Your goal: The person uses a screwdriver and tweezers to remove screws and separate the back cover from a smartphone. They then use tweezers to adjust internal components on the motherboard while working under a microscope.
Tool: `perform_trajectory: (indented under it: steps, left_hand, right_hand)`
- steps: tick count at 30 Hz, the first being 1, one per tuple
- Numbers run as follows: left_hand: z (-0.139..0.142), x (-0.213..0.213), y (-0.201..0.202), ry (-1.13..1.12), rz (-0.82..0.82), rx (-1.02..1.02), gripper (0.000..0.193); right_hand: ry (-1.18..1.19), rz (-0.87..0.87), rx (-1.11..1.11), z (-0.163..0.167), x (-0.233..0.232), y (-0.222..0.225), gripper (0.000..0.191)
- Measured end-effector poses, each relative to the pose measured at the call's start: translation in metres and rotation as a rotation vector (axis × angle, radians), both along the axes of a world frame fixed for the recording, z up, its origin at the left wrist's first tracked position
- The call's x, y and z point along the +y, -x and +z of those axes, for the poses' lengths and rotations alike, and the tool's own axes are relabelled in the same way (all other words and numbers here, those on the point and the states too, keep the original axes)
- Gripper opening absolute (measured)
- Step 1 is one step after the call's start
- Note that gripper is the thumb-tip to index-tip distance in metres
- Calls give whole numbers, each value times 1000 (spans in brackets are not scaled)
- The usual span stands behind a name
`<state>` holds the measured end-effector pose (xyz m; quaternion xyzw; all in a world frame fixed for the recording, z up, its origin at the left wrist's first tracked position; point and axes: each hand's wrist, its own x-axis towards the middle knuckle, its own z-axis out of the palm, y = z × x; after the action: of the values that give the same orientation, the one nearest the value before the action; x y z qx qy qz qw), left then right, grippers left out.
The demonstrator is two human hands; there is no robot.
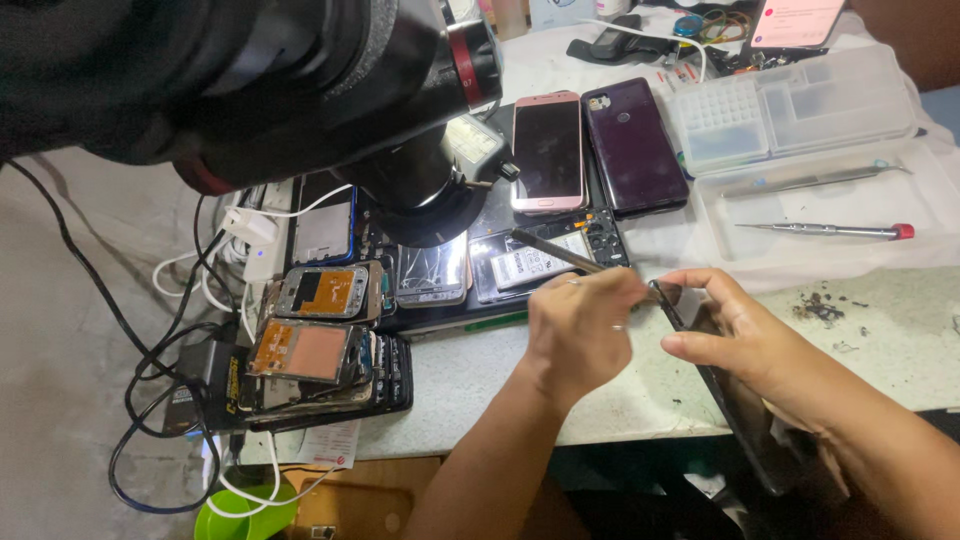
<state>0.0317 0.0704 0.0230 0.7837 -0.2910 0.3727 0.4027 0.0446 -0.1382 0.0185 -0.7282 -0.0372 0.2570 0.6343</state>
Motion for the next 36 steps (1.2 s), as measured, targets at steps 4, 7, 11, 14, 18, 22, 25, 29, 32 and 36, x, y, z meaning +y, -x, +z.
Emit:
perform_trajectory:
  steps: [4, 7, 11, 14, 18, 22, 25, 29, 32, 36]
  left_hand:
    - [-4, 14, 0, 180, -17, 6, 13]
    - [-3, 19, 0, 368, -133, 196, 6]
    - [4, 17, -4, 445, -105, 417, 12]
    - [8, 13, -3, 556, -296, 476, 40]
    - [1, 11, -4, 574, -432, 567, 31]
    - [-10, 5, -3, 684, -530, 592, 14]
    - [-16, -3, 3, 595, -423, 512, 12]
    - [-18, -14, 8, 514, -410, 291, 13]
    - [-17, -15, 12, 541, -405, 279, 13]
    - [-18, -18, 14, 593, -449, 308, 12]
  right_hand:
    - [23, -29, 165, -17, -7, -4, 74]
    - [-41, -92, 187, -25, -7, -4, 76]
    - [-109, -134, 85, -21, -2, -2, 72]
    - [-96, -149, -90, -14, 7, -1, 73]
    - [75, -128, -266, -1, 13, 2, 74]
    - [127, -178, -328, 6, 18, 8, 79]
    - [109, -235, -387, 4, 21, 11, 77]
    - [-82, -269, -393, -5, 22, 15, 77]
    - [-127, -266, -356, -13, 18, 15, 80]
    - [-182, -256, -356, -21, 15, 16, 86]
